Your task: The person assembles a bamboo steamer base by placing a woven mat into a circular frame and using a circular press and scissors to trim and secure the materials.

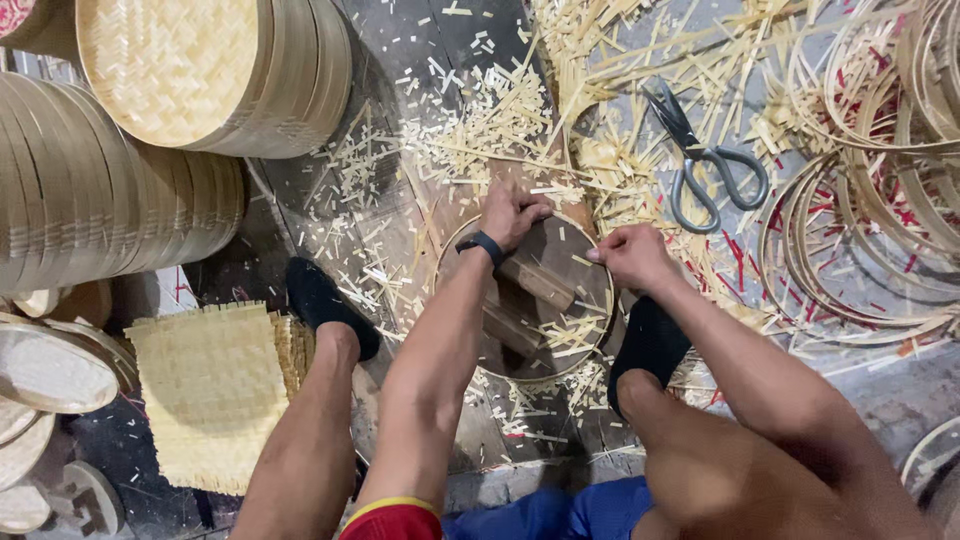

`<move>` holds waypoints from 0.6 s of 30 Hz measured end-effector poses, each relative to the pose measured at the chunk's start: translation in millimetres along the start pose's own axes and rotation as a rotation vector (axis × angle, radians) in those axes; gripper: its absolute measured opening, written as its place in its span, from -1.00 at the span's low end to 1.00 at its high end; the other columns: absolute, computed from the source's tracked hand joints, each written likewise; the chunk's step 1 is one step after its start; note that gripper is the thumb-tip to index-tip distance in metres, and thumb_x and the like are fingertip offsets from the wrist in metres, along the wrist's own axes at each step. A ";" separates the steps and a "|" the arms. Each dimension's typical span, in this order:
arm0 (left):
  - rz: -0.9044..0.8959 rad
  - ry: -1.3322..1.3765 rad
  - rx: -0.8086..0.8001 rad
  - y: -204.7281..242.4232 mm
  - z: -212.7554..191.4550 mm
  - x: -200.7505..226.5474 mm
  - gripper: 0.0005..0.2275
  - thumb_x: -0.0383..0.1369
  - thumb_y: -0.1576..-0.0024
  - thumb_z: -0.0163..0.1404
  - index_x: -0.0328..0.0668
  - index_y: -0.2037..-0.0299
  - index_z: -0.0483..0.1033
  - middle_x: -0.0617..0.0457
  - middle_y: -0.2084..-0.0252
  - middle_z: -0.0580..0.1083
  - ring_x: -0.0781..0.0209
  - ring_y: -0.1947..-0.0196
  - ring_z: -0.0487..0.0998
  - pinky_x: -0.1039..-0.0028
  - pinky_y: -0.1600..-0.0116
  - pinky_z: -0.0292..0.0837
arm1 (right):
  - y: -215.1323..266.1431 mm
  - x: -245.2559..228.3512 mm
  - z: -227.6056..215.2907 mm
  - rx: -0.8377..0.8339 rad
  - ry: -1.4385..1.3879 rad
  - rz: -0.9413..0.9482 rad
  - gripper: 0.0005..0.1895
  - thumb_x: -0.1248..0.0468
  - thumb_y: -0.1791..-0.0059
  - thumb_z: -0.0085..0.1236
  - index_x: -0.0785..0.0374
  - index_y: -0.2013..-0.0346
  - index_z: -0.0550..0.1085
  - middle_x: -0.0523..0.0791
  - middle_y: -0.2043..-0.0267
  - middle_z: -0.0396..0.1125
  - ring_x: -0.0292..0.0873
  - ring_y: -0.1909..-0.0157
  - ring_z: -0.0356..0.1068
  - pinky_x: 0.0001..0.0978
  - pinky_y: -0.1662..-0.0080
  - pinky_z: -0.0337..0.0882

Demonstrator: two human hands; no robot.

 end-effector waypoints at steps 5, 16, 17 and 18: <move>-0.328 -0.181 0.216 45.3 -63.8 -53.1 -0.71 -0.12 -0.23 0.01 -0.09 0.09 0.70 -0.08 0.20 0.61 0.05 0.22 0.59 0.20 0.08 0.48 | 18.7 -14.4 -14.3 0.157 0.217 -0.321 -0.49 0.06 0.20 0.53 0.36 0.19 0.53 -0.05 0.46 0.50 -0.22 0.48 0.45 -0.31 0.39 0.42; -0.684 0.225 0.171 134.3 -87.4 -205.4 -0.77 -0.35 0.11 0.40 -0.34 0.36 0.69 0.11 0.46 0.57 0.34 0.53 0.49 0.48 0.38 0.43 | 30.1 17.5 4.6 0.029 0.004 -0.101 -0.61 0.16 0.12 0.41 0.37 0.15 0.58 -0.03 0.43 0.50 -0.20 0.48 0.46 -0.32 0.39 0.45; -0.614 0.176 0.204 131.7 -88.7 -200.3 -0.76 -0.36 0.14 0.43 -0.34 0.38 0.70 0.13 0.45 0.60 0.41 0.49 0.53 0.53 0.33 0.50 | 31.0 16.7 4.0 0.051 0.013 -0.130 -0.62 0.16 0.13 0.41 0.36 0.16 0.59 -0.03 0.42 0.51 -0.21 0.46 0.47 -0.33 0.36 0.46; -0.642 0.116 0.201 133.1 -89.5 -198.7 -0.77 -0.35 0.13 0.43 -0.33 0.39 0.71 0.11 0.46 0.60 0.40 0.49 0.54 0.53 0.33 0.50 | 33.0 15.7 3.5 0.075 0.022 -0.157 -0.63 0.16 0.13 0.41 0.35 0.16 0.60 -0.04 0.42 0.51 -0.21 0.43 0.48 -0.33 0.34 0.47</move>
Point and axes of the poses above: each hand's wrist, its own y-axis away from the middle knuckle, its own z-axis out of the palm, x = y × z, the point moved 6 cm from there along -y, towards the middle knuckle
